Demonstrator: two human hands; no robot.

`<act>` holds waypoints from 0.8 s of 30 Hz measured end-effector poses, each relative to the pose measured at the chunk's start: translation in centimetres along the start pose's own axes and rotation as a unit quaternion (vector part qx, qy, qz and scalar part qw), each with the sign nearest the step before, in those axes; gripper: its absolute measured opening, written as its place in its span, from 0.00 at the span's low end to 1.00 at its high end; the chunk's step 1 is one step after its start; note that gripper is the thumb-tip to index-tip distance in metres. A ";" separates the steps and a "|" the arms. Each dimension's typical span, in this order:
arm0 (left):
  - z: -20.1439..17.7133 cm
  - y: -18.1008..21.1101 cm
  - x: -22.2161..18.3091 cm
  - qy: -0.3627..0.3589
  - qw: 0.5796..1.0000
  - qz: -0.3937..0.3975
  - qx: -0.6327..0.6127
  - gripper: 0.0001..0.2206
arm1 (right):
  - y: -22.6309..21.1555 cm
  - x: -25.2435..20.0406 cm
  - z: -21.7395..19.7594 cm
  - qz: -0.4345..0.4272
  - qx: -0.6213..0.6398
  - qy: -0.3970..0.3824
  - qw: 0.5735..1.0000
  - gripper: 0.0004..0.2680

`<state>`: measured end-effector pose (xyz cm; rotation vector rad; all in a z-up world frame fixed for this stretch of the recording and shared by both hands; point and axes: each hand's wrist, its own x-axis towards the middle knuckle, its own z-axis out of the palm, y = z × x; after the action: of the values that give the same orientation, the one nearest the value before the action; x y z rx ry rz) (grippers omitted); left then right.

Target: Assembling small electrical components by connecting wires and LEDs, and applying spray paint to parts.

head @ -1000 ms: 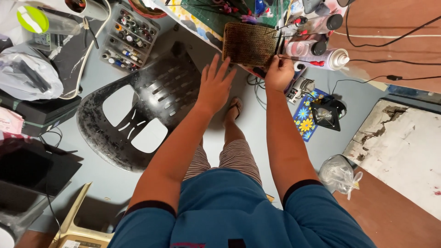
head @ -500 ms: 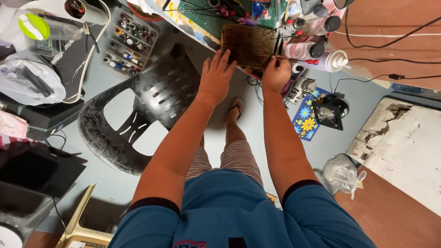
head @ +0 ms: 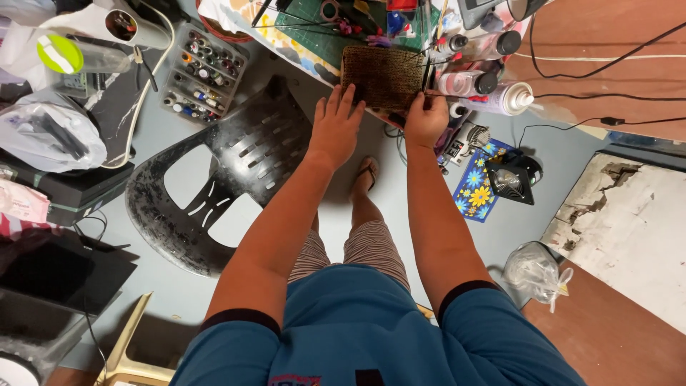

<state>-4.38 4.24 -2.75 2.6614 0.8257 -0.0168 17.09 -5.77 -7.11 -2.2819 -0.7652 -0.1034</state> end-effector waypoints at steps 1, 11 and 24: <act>0.2 0.0 0.0 0.000 1.000 0.001 0.001 0.20 | -0.1 -0.1 -0.1 0.000 0.000 0.001 1.000 0.02; -0.4 0.1 -0.1 0.006 1.000 0.010 -0.018 0.21 | -0.1 -0.6 -0.4 0.045 0.030 -0.031 0.998 0.04; 8.1 -7.1 4.5 0.332 0.943 0.008 0.002 0.07 | -1.4 -8.1 -3.3 -0.141 -0.013 0.071 0.987 0.07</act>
<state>-3.80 9.37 -13.21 2.6855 0.9827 0.9257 10.11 -11.17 -6.16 -2.1503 -1.0097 -0.4045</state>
